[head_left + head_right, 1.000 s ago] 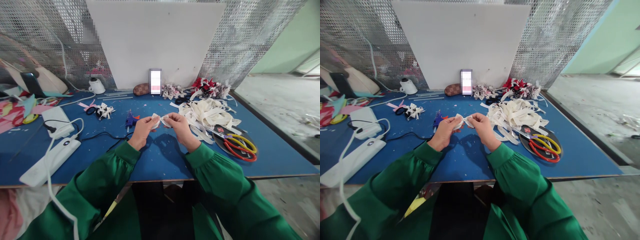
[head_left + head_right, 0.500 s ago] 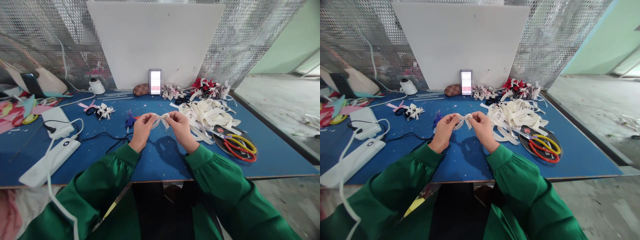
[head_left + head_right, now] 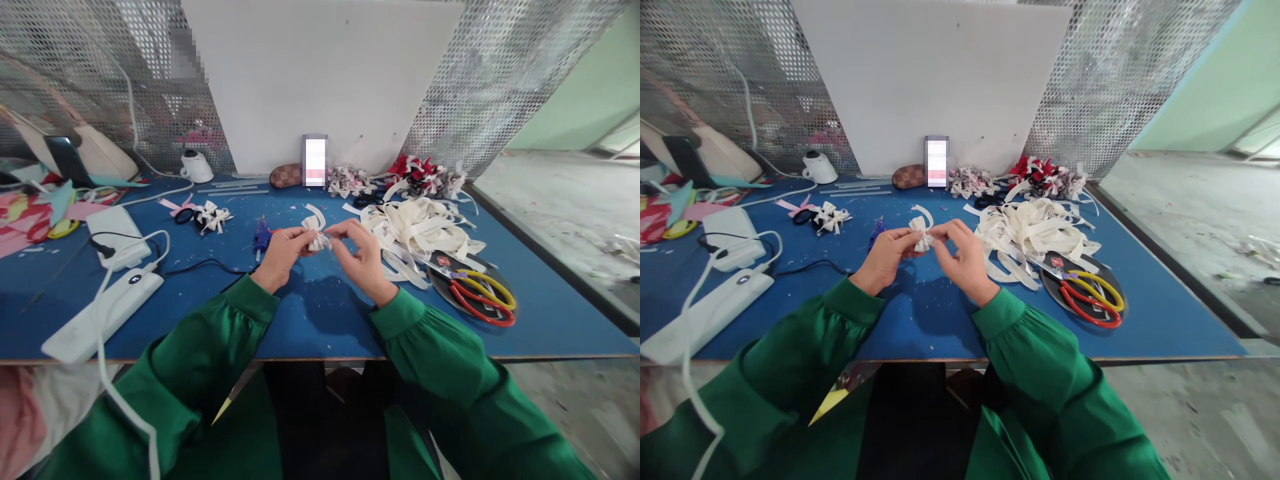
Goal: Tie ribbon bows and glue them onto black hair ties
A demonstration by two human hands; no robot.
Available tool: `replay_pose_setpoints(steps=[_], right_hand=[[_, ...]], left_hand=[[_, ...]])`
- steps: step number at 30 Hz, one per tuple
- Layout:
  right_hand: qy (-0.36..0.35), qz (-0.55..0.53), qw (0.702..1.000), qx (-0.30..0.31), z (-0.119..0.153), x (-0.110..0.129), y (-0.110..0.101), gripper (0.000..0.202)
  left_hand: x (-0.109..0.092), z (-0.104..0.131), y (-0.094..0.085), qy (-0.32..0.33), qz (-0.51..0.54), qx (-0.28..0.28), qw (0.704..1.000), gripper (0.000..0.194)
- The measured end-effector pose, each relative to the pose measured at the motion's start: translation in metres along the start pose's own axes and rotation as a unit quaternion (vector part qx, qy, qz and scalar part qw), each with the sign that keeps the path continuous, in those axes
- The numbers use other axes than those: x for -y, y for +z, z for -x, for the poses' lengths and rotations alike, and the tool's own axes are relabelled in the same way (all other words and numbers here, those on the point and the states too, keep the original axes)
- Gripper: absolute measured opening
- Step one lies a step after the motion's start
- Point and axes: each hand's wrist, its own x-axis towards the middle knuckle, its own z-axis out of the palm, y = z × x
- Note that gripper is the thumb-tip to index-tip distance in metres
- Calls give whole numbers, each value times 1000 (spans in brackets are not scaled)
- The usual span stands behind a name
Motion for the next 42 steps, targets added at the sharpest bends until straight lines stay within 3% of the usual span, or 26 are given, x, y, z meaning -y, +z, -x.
replay_pose_setpoints(steps=[3, 8, 12, 15, 19, 24, 28, 31, 35, 38, 42], right_hand=[[66, -18, 996, -53, -7, -7, -4, 20], [133, -105, 983, 71, -13, -16, -5, 21], [148, -104, 977, 113, -12, -16, -3, 32], [169, -115, 975, 91, -11, -17, -2, 32], [207, -169, 962, 59, -10, -17, 1, 27], [263, -260, 926, 80, -8, -15, 9, 40], [298, -258, 914, 92, -7, -14, 9, 43], [318, -248, 905, 135, -6, -13, 6, 42], [324, -258, 895, 169, -5, -10, 4, 39], [327, -266, 889, 176, -4, -9, 6, 38], [326, -280, 894, 123, -5, -10, 8, 41]], left_hand=[[-3, -2, -3, 35, -84, 57, 994, 32], [-8, -1, -6, 56, -155, 118, 979, 36], [-9, -2, -8, 71, -174, 85, 978, 37], [-8, -3, -9, 59, -156, 58, 984, 36], [-6, -4, -9, 30, -134, 66, 988, 32], [-1, -5, -9, 70, -176, 40, 981, 24], [0, -6, -11, 128, -249, 24, 960, 19], [-3, -4, -11, 182, -335, 20, 924, 17], [-2, -1, -7, 205, -389, -5, 898, 14], [3, -2, -4, 187, -362, -9, 913, 14], [6, -5, -3, 89, -187, -10, 978, 31]])
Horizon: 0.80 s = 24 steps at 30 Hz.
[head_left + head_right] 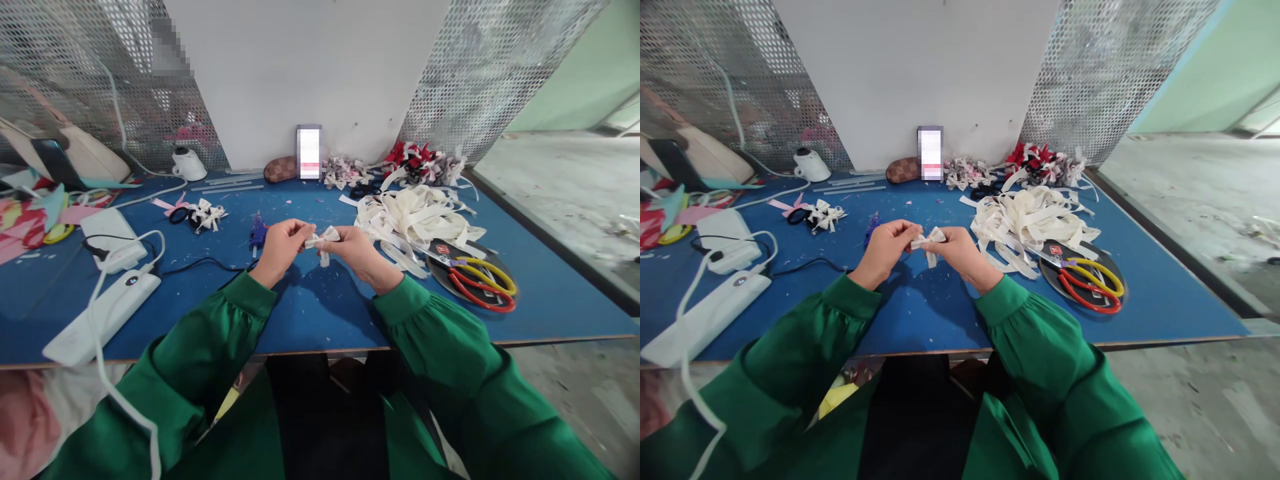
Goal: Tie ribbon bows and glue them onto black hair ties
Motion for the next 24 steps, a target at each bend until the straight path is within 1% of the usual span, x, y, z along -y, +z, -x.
replay_pose_setpoints(steps=[2, 4, 5, 7, 11, 13, 16, 19, 22, 24], right_hand=[[-21, -4, 999, -27, -2, -1, -1, 41], [-41, 4, 998, -41, -4, -3, -2, 41], [-47, 13, 998, -41, -5, -3, -2, 41], [-55, 32, 997, -44, -6, -5, -2, 40], [-85, 36, 993, -76, -5, -4, -3, 33], [-97, 37, 991, -84, -4, -3, -3, 30], [-94, 41, 991, -85, -4, -5, -3, 32], [-92, 37, 991, -90, -6, -10, 0, 31], [-95, 22, 990, -98, -6, -11, 3, 34], [-92, 15, 991, -92, -3, -8, 4, 36]], left_hand=[[-1, 1, 1, -44, 70, 10, 997, 44], [-3, 3, 1, -54, 77, 18, 995, 47], [-4, 4, 2, -52, 66, 15, 996, 45], [-5, 5, 2, -43, 46, -7, 998, 39], [-6, 4, 0, -25, 37, -49, 998, 31], [-7, 5, 0, -20, 46, -47, 998, 33], [-7, 6, 1, -34, 66, -10, 997, 39], [-6, 8, 3, -44, 68, 12, 997, 38], [-5, 8, 5, -46, 80, -8, 996, 35], [-4, 9, 6, -51, 103, -29, 993, 33]])
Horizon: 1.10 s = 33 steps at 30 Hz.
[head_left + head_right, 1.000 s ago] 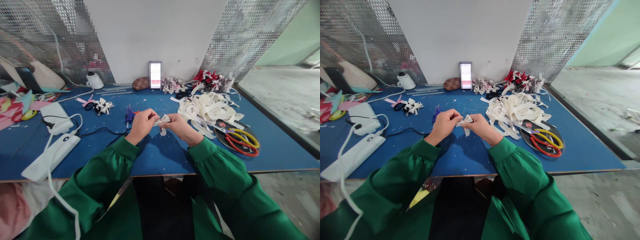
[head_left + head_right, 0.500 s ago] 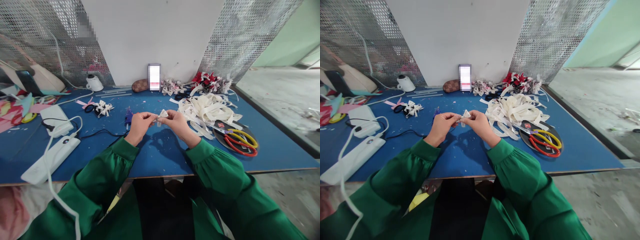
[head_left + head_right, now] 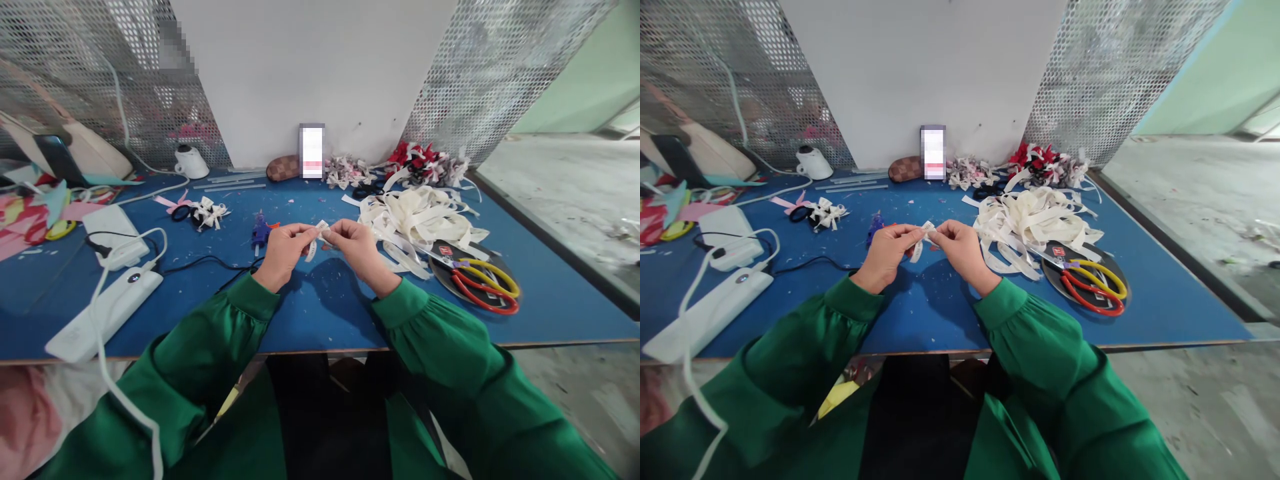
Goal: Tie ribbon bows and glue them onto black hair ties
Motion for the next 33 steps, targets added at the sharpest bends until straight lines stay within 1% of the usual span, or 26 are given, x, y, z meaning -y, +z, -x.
replay_pose_setpoints(steps=[2, 4, 6, 8, 11, 16, 18, 20, 23, 25, 27, 29, 30, 32, 33], right_hand=[[14, -2, 1000, 20, 3, 5, 0, 36], [37, -7, 998, 40, 5, 10, 0, 36], [62, -29, 997, 48, 6, 12, 1, 36], [71, -53, 995, 47, 6, 12, 2, 37], [57, -52, 996, 45, 4, 9, 3, 38], [29, 2, 1000, 0, 2, 4, 2, 27], [16, 17, 1000, -7, 2, 4, 2, 24], [16, 35, 999, -4, 2, 4, 2, 24], [32, 43, 998, 33, 2, 5, 2, 27], [41, 46, 996, 61, 0, 5, 0, 27], [37, 54, 996, 67, -4, 5, -6, 24], [17, 72, 997, 38, -10, 7, -16, 20], [2, 89, 996, 12, -14, 8, -22, 18], [-40, 150, 986, -59, -23, 10, -38, 15], [-56, 192, 975, -97, -28, 11, -46, 15]], left_hand=[[0, 0, 1, -11, 28, -16, 999, 33], [0, -1, 2, -22, 43, -17, 999, 34], [1, -2, 2, -24, 46, -12, 999, 34], [2, -2, 2, -20, 47, -14, 999, 34], [4, -3, 0, -21, 43, -15, 999, 37], [5, -2, -1, -58, 40, 33, 997, 43], [4, -2, -1, -66, 27, 40, 997, 43], [4, -2, -1, -44, -4, 28, 999, 39], [3, -2, -1, 10, -43, 4, 999, 29], [3, -2, -1, 18, -56, -2, 998, 25], [3, 0, 0, 8, -60, 0, 998, 26], [3, 3, 2, -6, -58, 12, 998, 28], [3, 5, 3, -14, -57, 23, 998, 30], [5, 9, 6, -29, -49, 55, 997, 31], [6, 12, 8, -35, -42, 72, 996, 32]])
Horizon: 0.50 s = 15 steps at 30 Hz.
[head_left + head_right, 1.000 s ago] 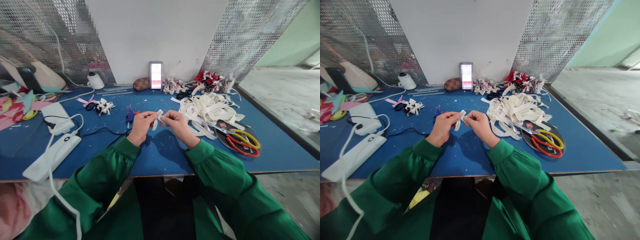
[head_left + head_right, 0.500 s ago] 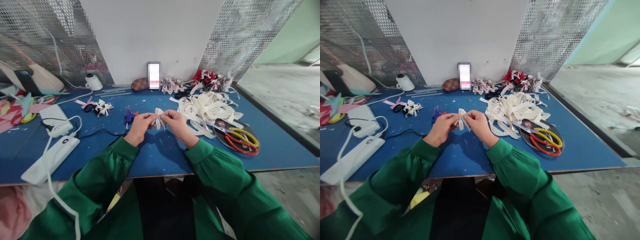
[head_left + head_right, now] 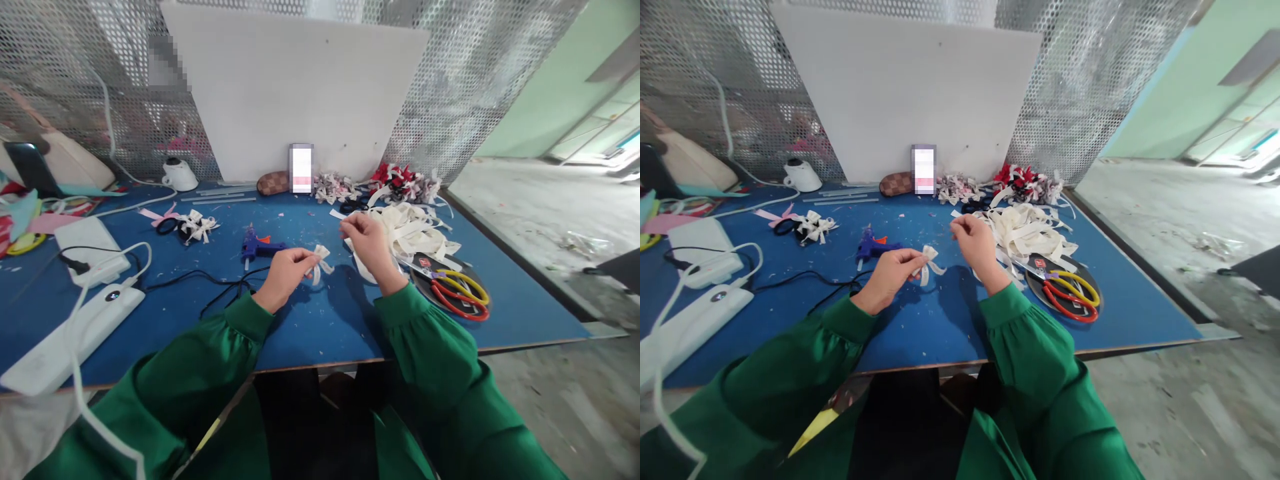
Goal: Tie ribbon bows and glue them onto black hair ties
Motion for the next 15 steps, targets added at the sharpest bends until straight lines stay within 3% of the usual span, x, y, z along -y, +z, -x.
replay_pose_setpoints(steps=[3, 5, 10, 15], right_hand=[[2, 161, 985, -60, -26, -9, -19, 22], [17, 290, 954, -70, -47, -15, -29, 27], [48, 526, 849, -10, -101, -31, -45, 39], [63, 564, 822, 58, -131, -47, -49, 32]], left_hand=[[3, 5, 5, -11, 7, 50, 999, 32], [5, 8, 7, -23, -1, 73, 997, 31], [7, 11, 10, -49, -2, 107, 993, 26], [8, 12, 11, -50, -2, 120, 992, 26]])
